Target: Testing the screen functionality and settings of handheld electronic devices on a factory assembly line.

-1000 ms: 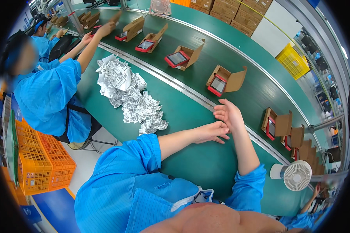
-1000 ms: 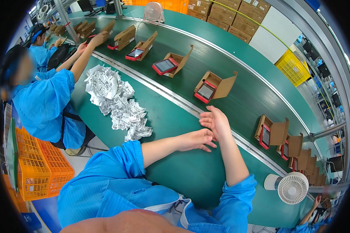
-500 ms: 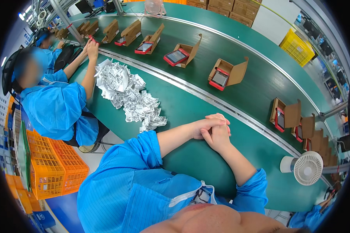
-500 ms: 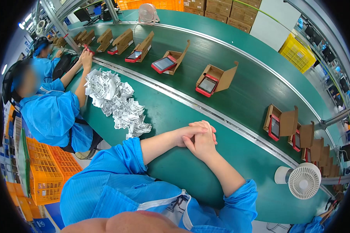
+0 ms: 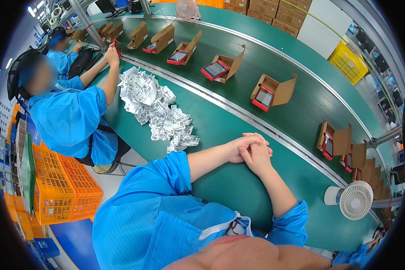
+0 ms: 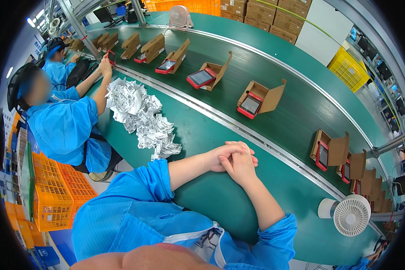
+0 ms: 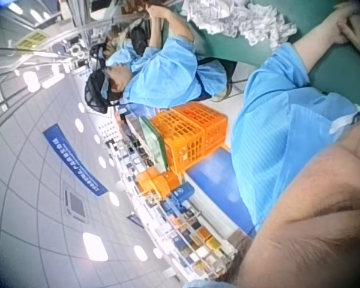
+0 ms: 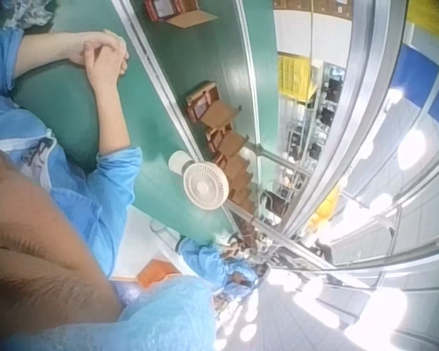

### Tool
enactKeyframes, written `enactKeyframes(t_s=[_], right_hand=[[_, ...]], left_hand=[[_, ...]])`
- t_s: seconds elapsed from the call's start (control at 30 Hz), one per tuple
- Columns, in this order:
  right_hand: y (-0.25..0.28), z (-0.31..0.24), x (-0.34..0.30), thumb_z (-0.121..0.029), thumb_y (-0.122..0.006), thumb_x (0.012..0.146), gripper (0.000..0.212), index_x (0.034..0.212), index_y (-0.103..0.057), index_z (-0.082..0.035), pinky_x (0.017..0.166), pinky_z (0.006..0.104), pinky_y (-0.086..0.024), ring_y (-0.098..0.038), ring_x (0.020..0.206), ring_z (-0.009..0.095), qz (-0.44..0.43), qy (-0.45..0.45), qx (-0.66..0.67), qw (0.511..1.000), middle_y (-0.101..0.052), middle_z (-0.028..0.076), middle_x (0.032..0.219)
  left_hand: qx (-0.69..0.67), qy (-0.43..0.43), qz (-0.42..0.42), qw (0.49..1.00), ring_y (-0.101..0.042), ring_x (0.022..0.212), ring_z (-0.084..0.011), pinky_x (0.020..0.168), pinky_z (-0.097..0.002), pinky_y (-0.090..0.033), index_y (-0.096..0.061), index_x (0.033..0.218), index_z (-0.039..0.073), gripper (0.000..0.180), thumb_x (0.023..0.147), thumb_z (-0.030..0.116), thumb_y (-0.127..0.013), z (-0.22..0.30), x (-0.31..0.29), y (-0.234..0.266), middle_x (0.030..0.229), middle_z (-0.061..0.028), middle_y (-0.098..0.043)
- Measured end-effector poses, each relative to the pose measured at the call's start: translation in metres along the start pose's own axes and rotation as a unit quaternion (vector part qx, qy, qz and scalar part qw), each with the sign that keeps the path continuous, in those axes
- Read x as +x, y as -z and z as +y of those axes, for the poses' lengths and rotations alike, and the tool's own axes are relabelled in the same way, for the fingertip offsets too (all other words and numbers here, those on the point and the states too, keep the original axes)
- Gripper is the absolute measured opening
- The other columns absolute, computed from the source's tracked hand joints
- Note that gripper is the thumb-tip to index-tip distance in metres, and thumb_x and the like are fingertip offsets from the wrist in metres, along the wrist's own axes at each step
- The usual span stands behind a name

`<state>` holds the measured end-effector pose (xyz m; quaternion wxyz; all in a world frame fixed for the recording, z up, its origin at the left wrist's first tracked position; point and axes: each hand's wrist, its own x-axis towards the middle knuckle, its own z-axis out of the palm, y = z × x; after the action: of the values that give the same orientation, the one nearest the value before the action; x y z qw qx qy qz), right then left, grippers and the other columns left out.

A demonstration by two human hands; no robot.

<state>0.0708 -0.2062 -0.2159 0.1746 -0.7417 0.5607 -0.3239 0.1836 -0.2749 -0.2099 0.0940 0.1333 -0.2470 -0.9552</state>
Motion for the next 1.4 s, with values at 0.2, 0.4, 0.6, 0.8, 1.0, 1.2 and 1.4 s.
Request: enactKeyframes(t_s=[0.2, 0.4, 0.6, 0.8, 1.0, 1.2, 1.4], right_hand=[[0.003, -0.001, 0.002, -0.035, -0.058, 0.085, 0.054, 0.119, -0.049, 0.006, 0.101, 0.0459, -0.032, -0.043, 0.115, 0.04, 0.002, 0.002, -0.006, 1.0, -0.05, 0.023, 0.121], [0.01, -0.01, 0.005, -0.036, -0.056, 0.086, 0.053, 0.118, -0.05, 0.006, 0.102, 0.0459, -0.031, -0.042, 0.116, 0.04, -0.022, -0.01, 0.025, 0.999, -0.05, 0.023, 0.122], [-0.005, 0.002, 0.001, -0.038, -0.055, 0.089, 0.045, 0.108, -0.057, 0.002, 0.097, 0.0433, -0.038, -0.05, 0.111, 0.037, 0.064, 0.033, -0.051, 0.996, -0.055, 0.017, 0.122], [0.003, 0.001, 0.003, -0.037, -0.061, 0.084, 0.057, 0.12, -0.049, 0.006, 0.103, 0.046, -0.031, -0.041, 0.118, 0.041, 0.014, 0.026, 0.033, 0.999, -0.049, 0.022, 0.127], [0.0, 0.0, 0.005, -0.038, -0.056, 0.089, 0.047, 0.114, -0.056, 0.001, 0.097, 0.043, -0.038, -0.05, 0.111, 0.037, 0.057, 0.052, -0.061, 0.995, -0.056, 0.019, 0.12], [0.006, -0.01, 0.007, -0.037, -0.057, 0.088, 0.048, 0.116, -0.056, 0.001, 0.097, 0.0426, -0.037, -0.05, 0.112, 0.037, 0.032, 0.008, -0.041, 0.999, -0.056, 0.02, 0.12], [0.005, -0.009, 0.007, -0.037, -0.051, 0.09, 0.049, 0.119, -0.052, 0.003, 0.094, 0.0434, -0.04, -0.051, 0.109, 0.035, -0.003, -0.027, -0.008, 1.0, -0.054, 0.02, 0.115]], left_hand=[[0.02, -0.005, -0.007, 1.0, -0.052, 0.116, -0.0333, 0.098, -0.043, -0.044, -0.043, 0.12, 0.0, 0.038, 0.092, 0.025, -0.047, 0.001, 0.001, 0.0, 0.117, -0.0225, -0.055], [0.005, -0.008, 0.003, 1.0, -0.056, 0.109, -0.0306, 0.094, -0.0408, -0.046, -0.048, 0.11, 0.003, 0.032, 0.091, 0.028, -0.053, 0.0, 0.0, 0.001, 0.11, -0.0197, -0.057], [0.002, -0.006, 0.005, 1.0, -0.056, 0.109, -0.0304, 0.094, -0.0406, -0.047, -0.048, 0.11, 0.003, 0.033, 0.091, 0.029, -0.053, 0.001, 0.0, 0.002, 0.11, -0.0201, -0.057], [0.009, -0.004, -0.001, 1.0, -0.053, 0.116, -0.0328, 0.097, -0.043, -0.045, -0.045, 0.117, 0.0, 0.036, 0.092, 0.026, -0.049, 0.003, 0.002, 0.004, 0.116, -0.0219, -0.055], [0.005, -0.001, 0.011, 1.0, -0.054, 0.114, -0.0319, 0.097, -0.0426, -0.045, -0.045, 0.116, 0.002, 0.036, 0.091, 0.027, -0.052, 0.001, 0.001, 0.005, 0.114, -0.0212, -0.056], [0.0, 0.001, 0.009, 1.0, -0.055, 0.113, -0.0308, 0.097, -0.041, -0.045, -0.045, 0.116, 0.002, 0.036, 0.091, 0.027, -0.051, 0.0, 0.002, 0.007, 0.114, -0.0201, -0.057], [0.004, 0.005, 0.007, 1.0, -0.055, 0.113, -0.0303, 0.098, -0.04, -0.044, -0.045, 0.116, 0.002, 0.034, 0.092, 0.026, -0.05, 0.005, 0.0, 0.005, 0.114, -0.0196, -0.057]])
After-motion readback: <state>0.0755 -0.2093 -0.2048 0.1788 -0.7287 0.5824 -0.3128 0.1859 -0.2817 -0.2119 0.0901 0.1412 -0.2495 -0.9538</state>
